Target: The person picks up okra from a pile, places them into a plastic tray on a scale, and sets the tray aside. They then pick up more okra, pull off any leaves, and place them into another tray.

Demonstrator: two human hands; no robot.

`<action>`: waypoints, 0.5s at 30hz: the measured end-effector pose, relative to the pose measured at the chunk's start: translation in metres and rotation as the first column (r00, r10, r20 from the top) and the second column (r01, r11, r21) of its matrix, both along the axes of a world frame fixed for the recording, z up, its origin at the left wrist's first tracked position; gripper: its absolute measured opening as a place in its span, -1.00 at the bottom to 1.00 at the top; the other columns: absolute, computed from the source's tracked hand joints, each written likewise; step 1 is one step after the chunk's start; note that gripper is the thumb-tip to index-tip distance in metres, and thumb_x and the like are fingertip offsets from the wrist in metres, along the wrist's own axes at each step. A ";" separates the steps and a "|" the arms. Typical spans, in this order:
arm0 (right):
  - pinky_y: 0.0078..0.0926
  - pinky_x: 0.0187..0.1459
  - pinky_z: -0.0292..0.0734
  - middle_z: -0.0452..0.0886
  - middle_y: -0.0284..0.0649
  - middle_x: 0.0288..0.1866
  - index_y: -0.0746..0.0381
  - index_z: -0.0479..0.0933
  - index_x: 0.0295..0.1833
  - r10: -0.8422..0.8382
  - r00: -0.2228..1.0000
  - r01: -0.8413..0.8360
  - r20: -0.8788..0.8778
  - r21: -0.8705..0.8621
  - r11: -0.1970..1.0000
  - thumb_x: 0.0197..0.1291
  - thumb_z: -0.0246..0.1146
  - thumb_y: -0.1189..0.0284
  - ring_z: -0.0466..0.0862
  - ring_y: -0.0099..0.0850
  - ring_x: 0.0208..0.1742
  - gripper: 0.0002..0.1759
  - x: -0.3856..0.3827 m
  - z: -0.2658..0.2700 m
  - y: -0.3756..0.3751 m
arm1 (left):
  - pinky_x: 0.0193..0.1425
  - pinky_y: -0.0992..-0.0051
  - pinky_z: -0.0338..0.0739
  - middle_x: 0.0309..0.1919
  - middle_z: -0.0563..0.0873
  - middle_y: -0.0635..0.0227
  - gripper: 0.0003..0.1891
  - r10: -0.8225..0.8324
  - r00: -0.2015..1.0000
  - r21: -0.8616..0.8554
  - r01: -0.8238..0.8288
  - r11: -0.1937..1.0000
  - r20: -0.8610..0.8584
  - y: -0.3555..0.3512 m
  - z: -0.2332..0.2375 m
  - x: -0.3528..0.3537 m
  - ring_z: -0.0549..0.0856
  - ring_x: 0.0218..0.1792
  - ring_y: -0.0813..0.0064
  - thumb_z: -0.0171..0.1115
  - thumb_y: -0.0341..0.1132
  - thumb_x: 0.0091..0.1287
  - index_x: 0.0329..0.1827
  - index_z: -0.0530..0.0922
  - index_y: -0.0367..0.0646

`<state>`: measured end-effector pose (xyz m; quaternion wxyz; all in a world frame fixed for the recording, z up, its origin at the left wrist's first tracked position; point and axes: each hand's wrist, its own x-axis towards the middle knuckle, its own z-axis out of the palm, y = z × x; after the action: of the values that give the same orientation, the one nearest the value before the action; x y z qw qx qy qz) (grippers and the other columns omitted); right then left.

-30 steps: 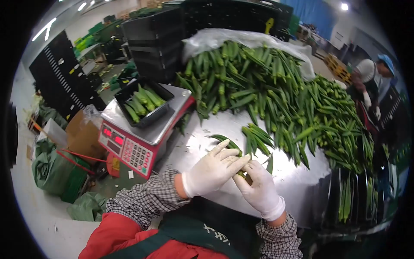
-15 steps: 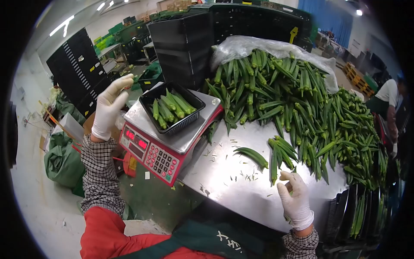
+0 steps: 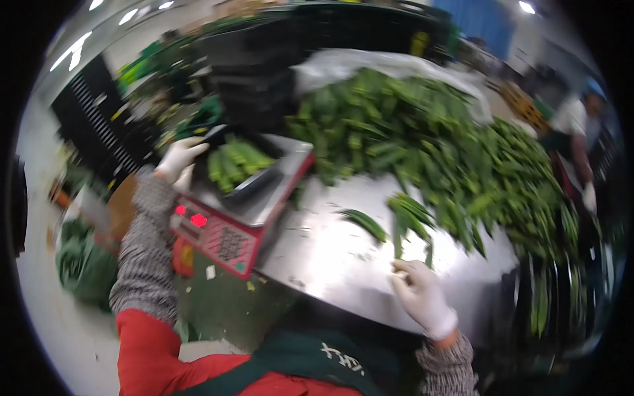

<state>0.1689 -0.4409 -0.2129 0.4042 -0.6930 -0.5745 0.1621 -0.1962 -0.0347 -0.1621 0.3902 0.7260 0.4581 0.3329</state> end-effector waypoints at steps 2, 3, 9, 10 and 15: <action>-0.43 -0.31 0.50 0.60 -0.08 -0.31 0.30 0.60 -0.06 0.001 1.000 -0.001 0.001 -0.074 0.997 0.16 0.24 0.43 0.61 -0.27 -0.35 -0.75 -0.001 -0.010 -0.009 | 0.00 0.54 0.50 -0.15 0.69 0.35 -0.68 -0.153 0.963 -0.025 0.152 0.988 -0.222 0.036 -0.011 -0.018 0.65 -0.14 0.53 0.19 -0.35 0.28 0.05 0.59 -0.32; -0.41 -0.30 0.52 0.60 -0.07 -0.31 0.30 0.60 -0.06 0.024 0.999 -0.023 0.031 -0.028 0.999 0.16 0.25 0.42 0.62 -0.25 -0.36 -0.74 0.000 -0.014 -0.012 | -0.23 0.60 0.46 -0.32 0.65 0.45 -0.78 -0.134 0.990 -0.167 0.126 0.978 -0.039 0.014 0.000 -0.005 0.59 -0.33 0.64 0.18 -0.42 0.24 -0.10 0.62 -0.32; -0.28 -0.21 0.59 0.59 -0.15 -0.26 0.24 0.60 -0.13 -0.236 0.924 0.244 0.301 0.009 0.970 0.17 0.22 0.27 0.65 -0.18 -0.29 -0.73 0.013 -0.048 -0.043 | -0.35 0.62 0.61 -0.32 0.63 0.41 -0.83 -0.162 0.972 -0.203 0.196 0.959 0.173 -0.017 0.011 0.025 0.63 -0.35 0.63 0.05 -0.40 0.34 -0.10 0.54 -0.27; -0.27 -0.22 0.57 0.58 -0.13 -0.26 0.25 0.59 -0.13 -0.288 0.901 0.321 0.324 -0.052 0.946 0.15 0.22 0.32 0.63 -0.17 -0.30 -0.74 0.013 -0.047 -0.051 | -0.35 0.61 0.61 -0.31 0.63 0.40 -0.82 -0.160 0.967 -0.216 0.202 0.955 0.199 -0.028 0.018 0.035 0.64 -0.36 0.62 0.05 -0.40 0.34 -0.08 0.53 -0.27; -0.24 -0.17 0.52 0.55 -0.04 -0.24 0.27 0.56 -0.09 -0.401 0.857 0.477 0.322 -0.205 0.855 0.13 0.24 0.41 0.59 -0.10 -0.26 -0.76 0.010 -0.049 -0.073 | -0.06 0.59 0.53 -0.23 0.63 0.38 -0.81 -0.408 0.878 -0.205 0.460 0.864 0.251 -0.086 0.052 0.111 0.61 -0.20 0.61 0.06 -0.42 0.35 -0.05 0.52 -0.30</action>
<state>0.1790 -0.5137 -0.2623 0.2481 -0.8716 -0.4201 0.0483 -0.0855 -0.1207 -0.1102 0.5902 0.7166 0.2800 0.2444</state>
